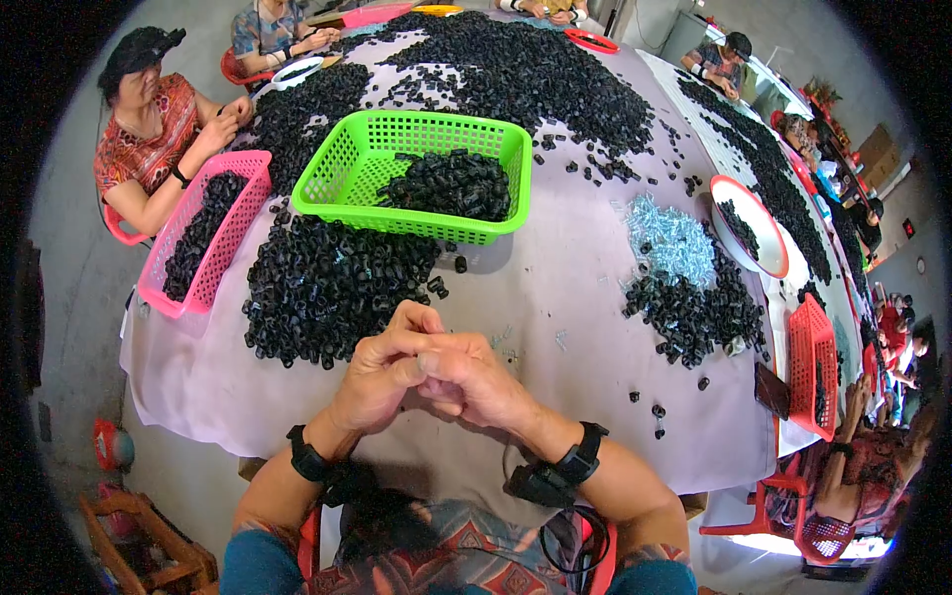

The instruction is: The recorder is sorting small black plastic components and placing them into colored baskets at a workshop table.

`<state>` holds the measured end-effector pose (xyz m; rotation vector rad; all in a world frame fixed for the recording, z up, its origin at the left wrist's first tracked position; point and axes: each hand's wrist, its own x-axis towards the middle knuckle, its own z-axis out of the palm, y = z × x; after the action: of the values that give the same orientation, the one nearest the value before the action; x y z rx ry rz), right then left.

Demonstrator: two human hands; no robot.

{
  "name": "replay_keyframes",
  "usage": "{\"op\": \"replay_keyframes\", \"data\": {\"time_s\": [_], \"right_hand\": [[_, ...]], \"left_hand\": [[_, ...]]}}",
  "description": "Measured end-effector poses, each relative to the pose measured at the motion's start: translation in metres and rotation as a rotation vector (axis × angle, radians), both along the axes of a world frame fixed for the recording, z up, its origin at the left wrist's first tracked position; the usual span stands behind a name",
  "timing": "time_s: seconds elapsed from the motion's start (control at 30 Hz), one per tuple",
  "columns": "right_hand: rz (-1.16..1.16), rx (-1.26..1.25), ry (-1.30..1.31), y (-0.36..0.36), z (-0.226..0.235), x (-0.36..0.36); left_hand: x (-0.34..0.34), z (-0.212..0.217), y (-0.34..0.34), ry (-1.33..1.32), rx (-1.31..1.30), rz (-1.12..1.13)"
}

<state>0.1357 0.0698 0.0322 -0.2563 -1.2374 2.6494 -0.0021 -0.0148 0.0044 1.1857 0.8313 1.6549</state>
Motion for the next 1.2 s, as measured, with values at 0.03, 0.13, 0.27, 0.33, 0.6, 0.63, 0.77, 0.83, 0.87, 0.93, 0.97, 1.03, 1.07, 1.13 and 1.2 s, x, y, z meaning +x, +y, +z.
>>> {"op": "replay_keyframes", "data": {"time_s": [0.03,0.13,0.27,0.33,0.6,0.63,0.77,0.83,0.87,0.93,0.97,1.03,1.07,1.13,1.2], "right_hand": [[-0.025,0.012,-0.027,0.0,0.002,-0.002],[-0.045,-0.008,-0.043,0.004,-0.008,-0.004],[-0.011,-0.166,-0.079,0.01,-0.019,-0.007],[-0.014,-0.231,-0.061,0.009,-0.017,-0.01],[0.023,-0.304,0.005,0.013,-0.024,-0.008],[0.01,-0.336,-0.033,0.012,-0.024,-0.009],[0.018,-0.317,-0.034,0.013,-0.025,-0.009],[0.038,-0.322,-0.025,0.014,-0.029,-0.01],[0.038,-0.322,-0.025,0.013,-0.029,-0.01],[0.047,-0.376,-0.008,0.01,-0.027,-0.011],[0.047,-0.377,-0.008,0.009,-0.026,-0.011],[0.023,-0.376,-0.024,0.008,-0.025,-0.01],[0.022,-0.378,-0.026,0.007,-0.024,-0.01],[0.007,-0.377,-0.055,0.006,-0.021,-0.01],[-0.002,-0.376,-0.054,0.005,-0.019,-0.01]], "left_hand": [[-0.001,-0.002,0.0,0.003,-0.006,-0.011],[0.0,-0.003,0.002,-0.058,-0.038,-0.015],[0.003,-0.001,0.003,-0.129,-0.091,-0.006],[0.002,-0.001,0.004,-0.13,-0.118,0.032],[0.003,0.002,0.004,-0.001,-0.128,0.105],[0.002,0.002,0.004,0.017,-0.119,0.099],[0.002,-0.001,0.005,0.055,-0.127,0.114],[0.002,0.0,0.004,0.064,-0.102,0.126],[0.002,0.0,0.004,0.064,-0.102,0.126],[0.001,-0.001,0.004,0.074,-0.12,0.11],[0.0,-0.002,0.004,0.073,-0.122,0.11],[-0.001,-0.006,0.005,0.095,-0.09,0.095],[-0.001,-0.005,0.005,0.093,-0.092,0.093],[0.001,-0.004,0.004,0.021,-0.124,0.094],[0.002,-0.003,0.004,-0.002,-0.125,0.081]]}}
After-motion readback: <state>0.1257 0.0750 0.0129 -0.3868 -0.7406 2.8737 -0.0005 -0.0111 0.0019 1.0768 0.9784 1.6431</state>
